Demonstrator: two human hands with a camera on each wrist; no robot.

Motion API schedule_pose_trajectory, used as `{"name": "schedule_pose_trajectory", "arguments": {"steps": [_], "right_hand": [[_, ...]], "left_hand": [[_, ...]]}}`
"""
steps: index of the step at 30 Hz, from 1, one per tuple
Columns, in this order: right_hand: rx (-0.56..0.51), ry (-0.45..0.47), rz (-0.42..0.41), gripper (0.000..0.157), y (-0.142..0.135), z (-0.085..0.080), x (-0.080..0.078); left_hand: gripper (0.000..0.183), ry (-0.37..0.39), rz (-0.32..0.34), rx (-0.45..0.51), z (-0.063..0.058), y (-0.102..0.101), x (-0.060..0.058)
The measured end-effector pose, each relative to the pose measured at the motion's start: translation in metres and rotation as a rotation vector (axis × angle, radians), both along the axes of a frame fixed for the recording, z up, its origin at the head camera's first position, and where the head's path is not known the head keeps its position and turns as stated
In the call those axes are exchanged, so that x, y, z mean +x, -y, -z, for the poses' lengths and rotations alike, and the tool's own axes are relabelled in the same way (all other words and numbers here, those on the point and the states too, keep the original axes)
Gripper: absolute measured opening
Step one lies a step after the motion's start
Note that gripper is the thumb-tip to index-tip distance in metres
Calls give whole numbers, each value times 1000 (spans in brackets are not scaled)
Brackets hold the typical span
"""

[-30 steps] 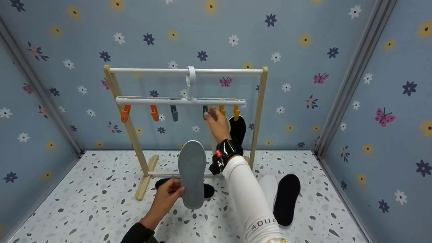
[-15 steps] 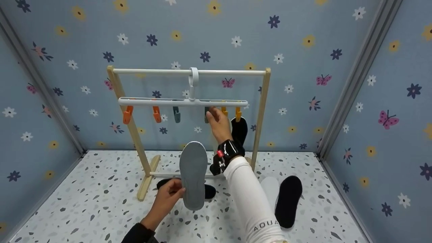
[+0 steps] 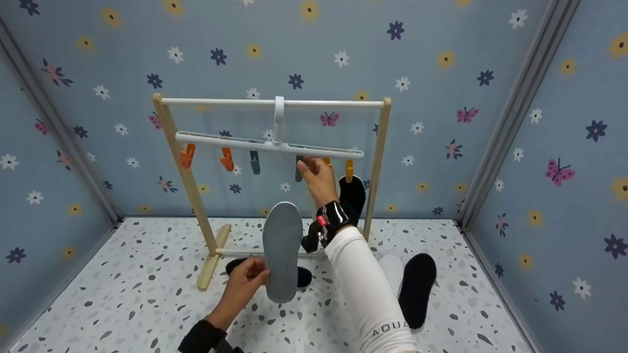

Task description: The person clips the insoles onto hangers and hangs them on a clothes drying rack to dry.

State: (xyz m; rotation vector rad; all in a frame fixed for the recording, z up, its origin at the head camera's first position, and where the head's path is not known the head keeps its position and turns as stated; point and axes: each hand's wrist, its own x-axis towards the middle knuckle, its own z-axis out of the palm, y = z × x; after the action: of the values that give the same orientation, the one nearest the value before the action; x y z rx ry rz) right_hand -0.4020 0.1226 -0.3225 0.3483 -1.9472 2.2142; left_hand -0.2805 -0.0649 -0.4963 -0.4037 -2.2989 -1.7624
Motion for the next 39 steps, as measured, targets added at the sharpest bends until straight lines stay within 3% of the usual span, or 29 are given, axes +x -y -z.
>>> {"name": "schedule_pose_trajectory", "arguments": {"steps": [3, 5, 10, 12, 18, 22, 39], "right_hand": [[15, 7, 23, 29, 0, -1, 1], [11, 5, 31, 28, 0, -1, 0], [-2, 19, 37, 28, 0, -3, 2], [-21, 19, 36, 26, 1, -5, 3], [-101, 16, 42, 14, 3, -6, 0], [-92, 32, 55, 11, 2, -6, -1], [-148, 112, 78, 6, 7, -11, -1]], "left_hand": [[13, -17, 2, -20, -1, 1, 0], [13, -23, 1, -25, -12, 0, 5], [10, -4, -12, -40, -16, 0, 2], [10, -12, -12, -47, -8, 1, -6], [9, -53, -21, -64, -17, 2, -10], [8, -55, -62, -102, -20, 2, -13], [7, -64, -93, -122, -23, -1, -25]]}}
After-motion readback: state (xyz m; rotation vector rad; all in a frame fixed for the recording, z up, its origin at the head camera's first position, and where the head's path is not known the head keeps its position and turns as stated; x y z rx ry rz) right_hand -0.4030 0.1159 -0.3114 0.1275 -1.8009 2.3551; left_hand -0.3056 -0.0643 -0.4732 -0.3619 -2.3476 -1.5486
